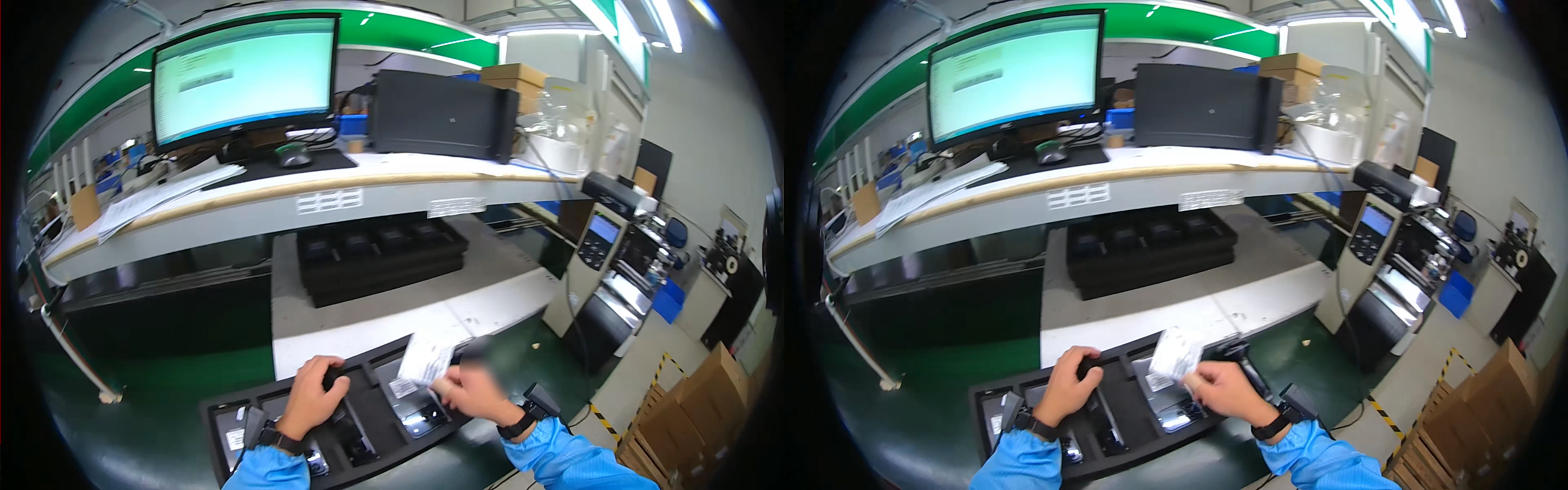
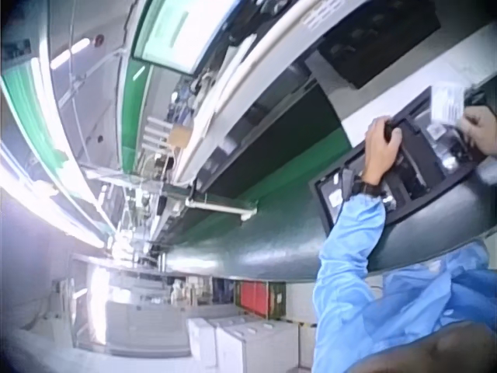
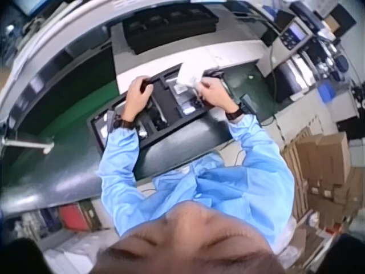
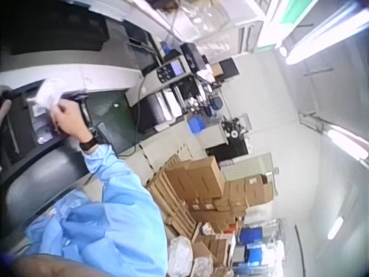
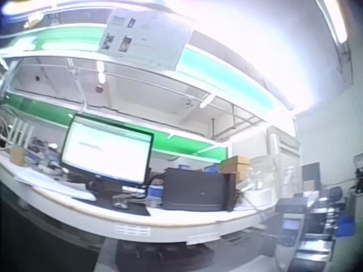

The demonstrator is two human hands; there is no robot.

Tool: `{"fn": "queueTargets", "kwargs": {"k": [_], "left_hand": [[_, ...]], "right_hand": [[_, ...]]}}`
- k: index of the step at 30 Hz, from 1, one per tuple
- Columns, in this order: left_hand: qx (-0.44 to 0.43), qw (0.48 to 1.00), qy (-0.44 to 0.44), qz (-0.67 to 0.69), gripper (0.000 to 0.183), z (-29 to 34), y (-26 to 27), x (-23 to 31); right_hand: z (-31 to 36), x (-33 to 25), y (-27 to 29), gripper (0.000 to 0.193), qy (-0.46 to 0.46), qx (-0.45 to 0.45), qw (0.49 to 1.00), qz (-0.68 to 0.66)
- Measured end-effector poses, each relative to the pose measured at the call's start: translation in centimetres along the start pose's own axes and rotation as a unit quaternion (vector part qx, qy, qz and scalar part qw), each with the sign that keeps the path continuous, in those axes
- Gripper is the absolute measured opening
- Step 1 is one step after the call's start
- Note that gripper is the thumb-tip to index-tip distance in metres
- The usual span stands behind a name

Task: Scanning barcodes on smartphones at a manufacturing assembly line.

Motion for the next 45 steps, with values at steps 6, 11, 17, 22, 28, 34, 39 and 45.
{"fn": "queueTargets", "kwargs": {"k": [6,11,17,22,28,34,39,45], "left_hand": [[0.008,0.998,0.031,0.052,0.039,0.1,0.2,-1.1],[0.013,0.999,0.005,0.038,0.030,-0.1,0.3,-0.6],[-0.009,1.000,-0.005,-0.008,0.031,0.1,0.3,-0.5],[-0.040,0.998,-0.009,-0.040,0.036,0.2,0.3,-0.1],[-0.091,0.971,-0.088,-0.204,0.036,1.1,-0.4,0.0],[-0.105,0.975,-0.079,-0.177,0.040,0.8,-0.3,0.4],[-0.078,0.987,0.025,-0.137,0.038,0.1,3.7,-0.2],[-0.101,0.981,0.049,-0.156,0.020,1.9,9.1,-3.5]], "right_hand": [[0.4,-2.9,-7.3,0.032,-0.035,-0.331,0.927,0.174],[0.4,-2.8,-7.3,0.034,0.009,-0.348,0.912,0.216],[1.2,-3.0,-7.4,0.032,0.072,-0.361,0.886,0.282],[2.3,-2.9,-5.7,0.037,0.085,-0.261,0.931,0.242],[1.9,0.6,0.7,0.043,0.156,0.176,0.950,0.207],[0.6,7.8,5.9,0.059,0.103,0.365,0.856,0.350],[-1.7,6.1,5.9,0.061,0.042,0.255,0.913,0.314],[0.7,-1.5,-0.7,0.044,-0.193,0.008,0.948,-0.252]]}}
Point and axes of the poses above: each hand's wrist, its own z-axis away from the middle knuckle, its own y-axis out of the back of the hand, x = y × z, the point moved 2 cm from there along -z, towards the middle knuckle, and after that the axes turned 13 degrees about x, right-handed, at the moved point
